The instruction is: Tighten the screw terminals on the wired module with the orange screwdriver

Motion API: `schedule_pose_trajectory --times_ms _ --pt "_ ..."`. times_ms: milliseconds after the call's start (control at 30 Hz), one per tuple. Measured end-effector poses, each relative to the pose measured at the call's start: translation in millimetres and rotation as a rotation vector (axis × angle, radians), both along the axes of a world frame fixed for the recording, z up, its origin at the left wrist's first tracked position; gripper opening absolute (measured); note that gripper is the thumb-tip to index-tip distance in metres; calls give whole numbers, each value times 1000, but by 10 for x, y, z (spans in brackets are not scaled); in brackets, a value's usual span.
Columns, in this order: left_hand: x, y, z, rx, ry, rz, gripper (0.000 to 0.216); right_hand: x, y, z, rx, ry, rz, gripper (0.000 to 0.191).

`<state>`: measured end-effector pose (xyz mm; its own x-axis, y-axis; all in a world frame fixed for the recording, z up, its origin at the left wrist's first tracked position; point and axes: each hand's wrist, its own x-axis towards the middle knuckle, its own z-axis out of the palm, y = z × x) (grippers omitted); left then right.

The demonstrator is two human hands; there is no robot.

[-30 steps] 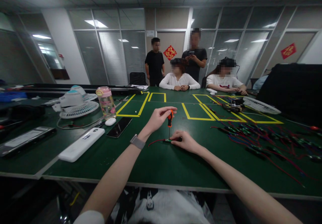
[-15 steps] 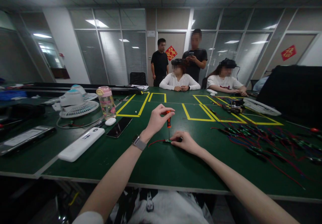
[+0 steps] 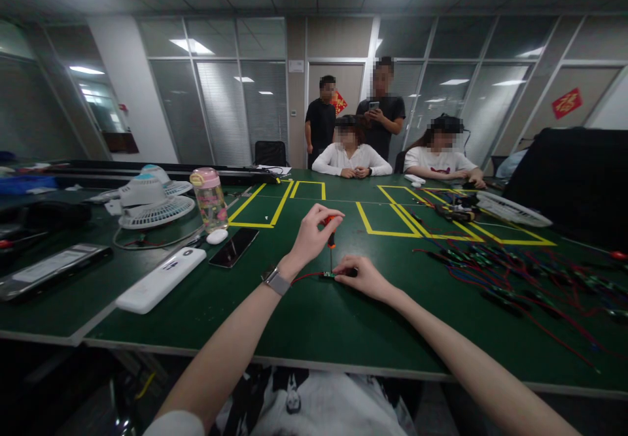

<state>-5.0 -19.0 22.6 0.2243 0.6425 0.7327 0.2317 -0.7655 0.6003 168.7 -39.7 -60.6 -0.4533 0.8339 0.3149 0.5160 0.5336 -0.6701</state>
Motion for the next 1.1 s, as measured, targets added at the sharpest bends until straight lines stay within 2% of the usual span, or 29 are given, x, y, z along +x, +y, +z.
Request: schedule_pose_trajectory --times_ms 200,267,367,433,533,600,667,867,1033,1100 --pt "14 50 -7 -236 -106 -295 32 -6 35 16 -20 6 1 13" --pt "17 52 -19 -220 -123 -256 29 -10 44 21 -28 9 -4 13" --pt "28 15 -29 -101 -94 -99 23 -19 49 19 -32 22 -12 14" --pt "40 -19 -21 -62 -62 -69 23 -32 47 11 -27 28 -21 15" --pt "57 -42 0 -96 -48 -174 29 -61 38 -1 3 20 -56 15" --pt "60 -33 9 -180 -81 -290 31 -77 31 -4 21 8 -75 14" --pt "56 -19 12 -248 -115 -347 32 -85 26 -6 28 3 -78 14" --pt "45 -5 -7 -176 -102 -217 26 -73 35 -20 30 8 -67 14" --pt "64 18 -25 -234 -136 -353 31 -76 41 -22 30 21 -50 14" --pt "70 20 -24 -253 -151 -363 31 -77 41 -19 32 23 -46 14"
